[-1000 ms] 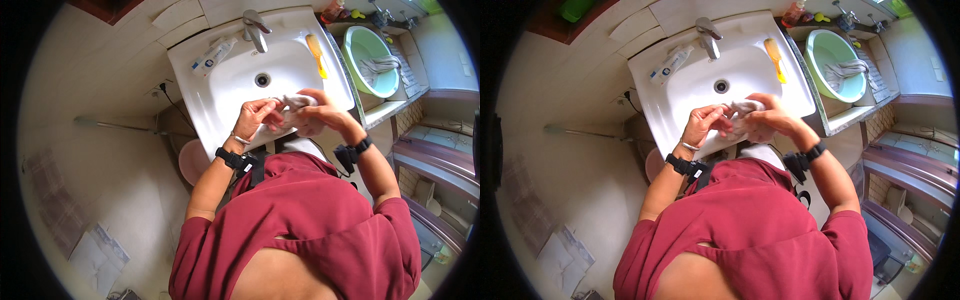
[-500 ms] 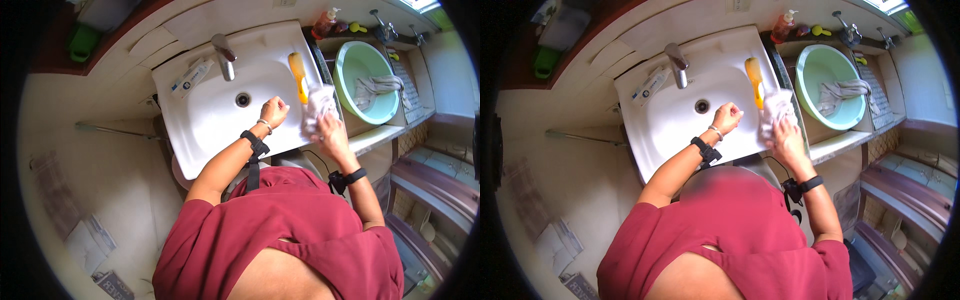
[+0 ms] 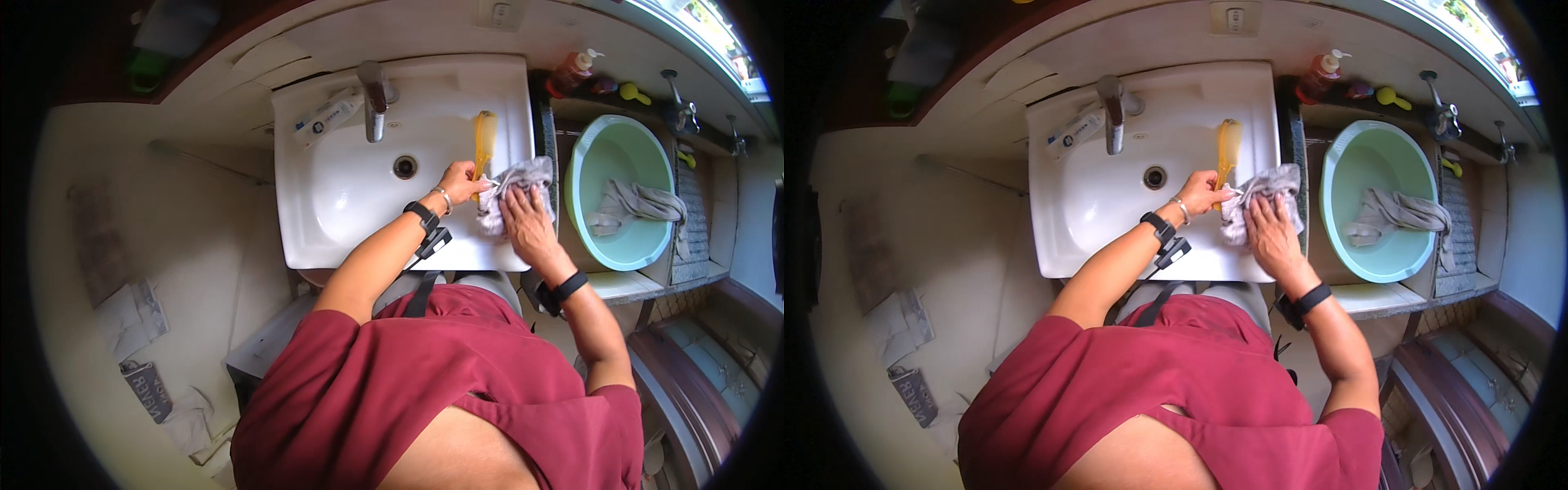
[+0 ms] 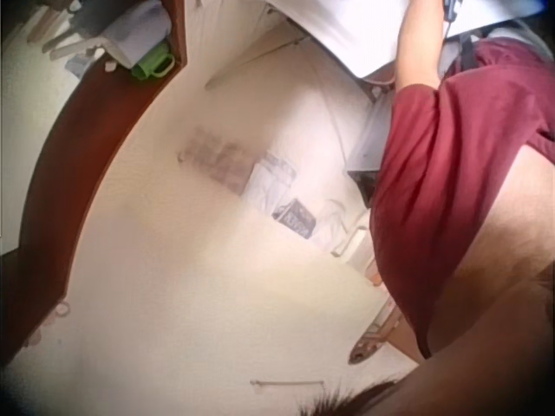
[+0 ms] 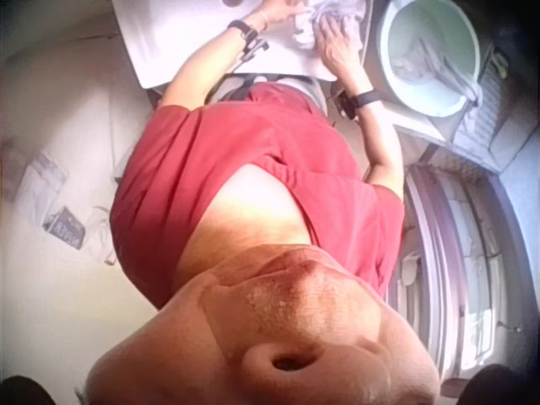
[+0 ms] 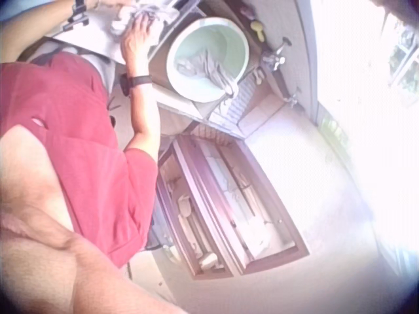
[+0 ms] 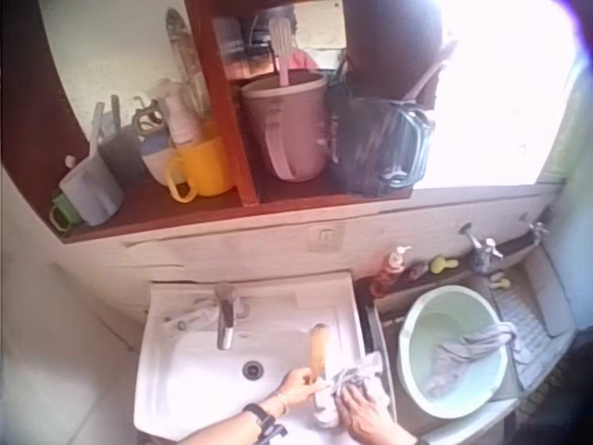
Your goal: The person wrings out a cloth in a washbasin, wipes the surface of a sink and the surrounding counter, and then cleans a mirror with the cloth while holding a cup and toothbrush.
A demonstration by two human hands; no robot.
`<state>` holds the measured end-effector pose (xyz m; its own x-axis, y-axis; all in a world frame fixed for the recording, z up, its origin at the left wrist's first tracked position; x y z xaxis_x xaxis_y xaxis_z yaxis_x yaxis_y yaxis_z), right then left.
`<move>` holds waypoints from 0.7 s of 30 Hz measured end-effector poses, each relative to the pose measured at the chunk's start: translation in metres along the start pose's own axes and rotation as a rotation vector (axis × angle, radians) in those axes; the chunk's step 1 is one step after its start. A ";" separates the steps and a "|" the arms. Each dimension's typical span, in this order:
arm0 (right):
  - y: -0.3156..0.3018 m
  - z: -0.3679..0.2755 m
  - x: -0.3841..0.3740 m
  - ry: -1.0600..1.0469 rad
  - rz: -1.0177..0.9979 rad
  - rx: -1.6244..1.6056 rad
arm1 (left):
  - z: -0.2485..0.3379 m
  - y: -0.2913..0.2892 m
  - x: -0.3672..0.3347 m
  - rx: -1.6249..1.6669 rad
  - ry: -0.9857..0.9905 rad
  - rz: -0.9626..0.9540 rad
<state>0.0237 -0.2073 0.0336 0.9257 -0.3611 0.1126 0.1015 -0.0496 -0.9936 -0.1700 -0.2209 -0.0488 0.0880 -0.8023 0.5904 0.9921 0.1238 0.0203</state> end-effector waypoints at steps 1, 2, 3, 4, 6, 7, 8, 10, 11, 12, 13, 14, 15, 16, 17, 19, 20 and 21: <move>0.001 0.007 -0.011 -0.007 -0.003 0.001 | 0.004 -0.004 0.013 0.095 0.031 -0.068; 0.002 0.014 -0.022 -0.024 0.035 0.024 | 0.004 -0.012 0.028 0.112 -0.019 -0.076; -0.002 0.020 -0.036 -0.026 0.043 0.013 | 0.002 -0.022 0.043 0.146 0.021 -0.072; 0.000 0.028 -0.047 -0.045 0.090 0.032 | 0.006 -0.032 0.060 0.149 -0.004 -0.043; 0.002 0.040 -0.073 -0.066 0.158 0.046 | 0.004 -0.053 0.096 0.153 -0.029 -0.008; -0.001 0.042 -0.088 -0.072 0.179 0.040 | -0.004 -0.064 0.113 0.151 -0.050 0.018; -0.006 0.045 -0.103 -0.079 0.200 0.022 | -0.012 -0.073 0.130 0.150 -0.072 0.043; 0.029 0.070 -0.136 -0.025 0.162 -0.145 | -0.027 -0.084 0.158 0.143 -0.083 0.052; 0.048 0.080 -0.155 0.005 0.029 -0.209 | -0.035 -0.089 0.171 0.138 -0.095 0.063; 0.046 0.084 -0.177 0.000 0.107 -0.314 | -0.042 -0.092 0.187 0.145 -0.100 0.072; 0.039 0.083 -0.192 -0.002 0.182 -0.419 | -0.051 -0.096 0.202 0.192 -0.100 0.115; -0.001 0.064 -0.209 -0.028 0.172 -0.361 | -0.062 -0.101 0.218 0.245 -0.104 0.173; -0.049 0.040 -0.224 -0.051 0.160 -0.299 | -0.066 -0.101 0.233 0.262 -0.112 0.188; -0.062 0.029 -0.233 -0.055 0.151 -0.296 | -0.066 -0.101 0.243 0.289 -0.131 0.248; -0.079 0.021 -0.245 -0.121 0.367 -0.244 | -0.067 -0.102 0.250 0.312 -0.148 0.308; -0.079 0.019 -0.259 -0.193 0.584 -0.188 | -0.075 -0.102 0.259 0.325 -0.136 0.327; -0.052 0.023 -0.264 -0.187 0.458 -0.130 | -0.074 -0.102 0.261 0.345 -0.130 0.341; -0.019 0.028 -0.266 -0.183 0.327 -0.076 | -0.076 -0.102 0.264 0.368 -0.129 0.354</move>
<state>-0.2142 -0.0844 0.0228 0.9550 -0.1976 -0.2210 -0.2313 -0.0302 -0.9724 -0.2408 -0.4894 0.0435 0.3778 -0.5986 0.7064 0.8046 0.5898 0.0695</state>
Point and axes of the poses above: each hand's wrist, its own x-axis away from the middle knuckle, its own y-axis out of the palm, z = x × y, the point moved 4 cm from there along -x, towards the middle knuckle, and after that the axes turned 3 degrees about x, right-handed, at the moved point
